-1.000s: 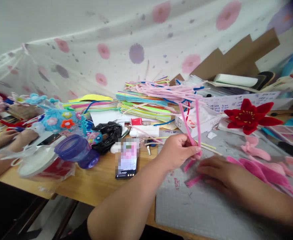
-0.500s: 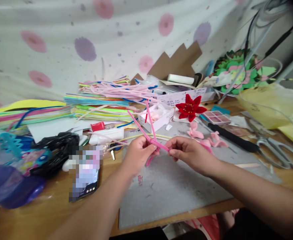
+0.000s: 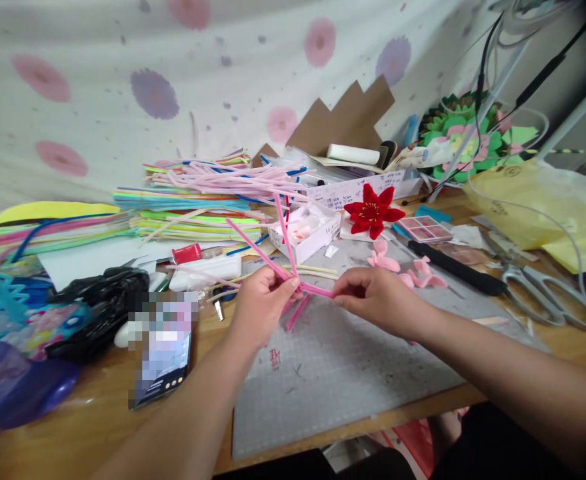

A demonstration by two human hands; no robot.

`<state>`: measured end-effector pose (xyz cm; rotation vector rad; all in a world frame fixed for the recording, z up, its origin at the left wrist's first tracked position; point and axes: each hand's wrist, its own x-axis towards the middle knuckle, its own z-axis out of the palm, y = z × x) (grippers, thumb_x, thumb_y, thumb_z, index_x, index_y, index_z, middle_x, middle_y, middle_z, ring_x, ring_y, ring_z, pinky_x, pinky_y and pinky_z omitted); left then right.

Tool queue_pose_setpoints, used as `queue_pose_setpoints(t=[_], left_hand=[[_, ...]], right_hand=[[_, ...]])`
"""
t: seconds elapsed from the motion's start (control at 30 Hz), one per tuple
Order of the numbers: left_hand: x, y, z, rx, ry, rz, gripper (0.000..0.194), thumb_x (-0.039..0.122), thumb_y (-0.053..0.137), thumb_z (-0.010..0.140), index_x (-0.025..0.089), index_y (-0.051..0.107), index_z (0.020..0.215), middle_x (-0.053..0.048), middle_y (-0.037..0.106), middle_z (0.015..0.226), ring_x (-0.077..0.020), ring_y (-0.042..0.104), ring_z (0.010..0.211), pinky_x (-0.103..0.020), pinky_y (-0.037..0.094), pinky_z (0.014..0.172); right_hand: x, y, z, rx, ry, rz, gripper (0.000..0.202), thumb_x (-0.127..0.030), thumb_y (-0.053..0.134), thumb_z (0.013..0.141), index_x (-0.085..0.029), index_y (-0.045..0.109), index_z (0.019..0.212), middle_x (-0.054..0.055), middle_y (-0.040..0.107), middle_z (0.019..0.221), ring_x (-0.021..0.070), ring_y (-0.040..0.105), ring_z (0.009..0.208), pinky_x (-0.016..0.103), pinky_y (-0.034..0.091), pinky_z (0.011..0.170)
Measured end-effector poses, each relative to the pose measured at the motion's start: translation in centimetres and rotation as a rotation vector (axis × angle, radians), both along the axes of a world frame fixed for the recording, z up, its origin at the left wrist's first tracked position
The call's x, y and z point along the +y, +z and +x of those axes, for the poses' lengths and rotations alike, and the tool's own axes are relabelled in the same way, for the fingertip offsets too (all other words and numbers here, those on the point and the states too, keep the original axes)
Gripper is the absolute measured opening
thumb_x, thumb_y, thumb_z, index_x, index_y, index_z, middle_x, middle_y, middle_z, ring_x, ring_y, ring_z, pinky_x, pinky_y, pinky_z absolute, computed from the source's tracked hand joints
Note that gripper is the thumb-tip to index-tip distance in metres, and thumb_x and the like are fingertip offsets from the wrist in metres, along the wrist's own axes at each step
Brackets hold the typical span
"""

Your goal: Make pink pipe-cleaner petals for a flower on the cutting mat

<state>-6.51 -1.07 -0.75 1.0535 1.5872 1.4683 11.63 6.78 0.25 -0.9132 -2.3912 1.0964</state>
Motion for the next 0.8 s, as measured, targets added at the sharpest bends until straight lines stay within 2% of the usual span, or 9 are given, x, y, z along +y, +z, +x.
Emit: queue_pose_setpoints(t=[0.17,0.27,0.4,0.53,0.8], left_hand=[[0.1,-0.2,0.1,0.067,-0.002,-0.009,0.015,0.028,0.065,0.072,0.014,0.061,0.074,-0.002,0.065,0.066,-0.0146,0.062,0.063,-0.025,0.049,0.059],[0.1,-0.1,0.2,-0.011,0.003,-0.015,0.015,0.028,0.064,0.072,0.013,0.06,0.074,-0.002,0.065,0.068,-0.0131,0.061,0.062,-0.025,0.05,0.061],[0.0,0.2,0.3,-0.169,0.006,-0.007,0.018,0.027,0.068,0.069,0.013,0.059,0.073,-0.001,0.064,0.066,-0.0116,0.06,0.062,-0.025,0.051,0.063],[0.1,0.0,0.3,-0.235,0.01,-0.022,0.018,0.026,0.069,0.068,0.013,0.059,0.074,-0.001,0.065,0.066,-0.0112,0.061,0.06,-0.024,0.051,0.062],[0.3,-0.2,0.7,-0.392,0.069,-0.053,0.021,0.025,0.07,0.066,0.012,0.055,0.073,-0.001,0.064,0.064,-0.0118,0.061,0.054,-0.025,0.051,0.057]], right_hand=[[-0.6,1.0,0.2,0.0,0.082,0.331,0.016,-0.007,0.053,0.072,-0.017,0.066,0.074,0.0,0.059,0.069,0.0102,0.05,0.062,0.023,0.036,0.058],[-0.9,1.1,0.3,-0.06,0.119,0.44,0.018,-0.005,0.051,0.072,-0.016,0.066,0.075,0.002,0.059,0.07,0.0116,0.05,0.064,0.024,0.035,0.059],[-1.0,0.9,0.2,-0.126,0.113,0.548,0.018,-0.008,0.049,0.076,-0.015,0.066,0.075,0.003,0.057,0.069,0.0136,0.05,0.065,0.026,0.033,0.06],[-1.1,0.6,0.1,-0.168,0.097,0.652,0.02,-0.011,0.046,0.08,-0.016,0.066,0.079,0.005,0.057,0.07,0.0157,0.05,0.068,0.028,0.031,0.061],[-1.6,0.4,-0.2,-0.123,0.057,0.664,0.021,-0.017,0.044,0.084,-0.016,0.065,0.084,0.005,0.059,0.072,0.0173,0.051,0.068,0.029,0.029,0.06]])
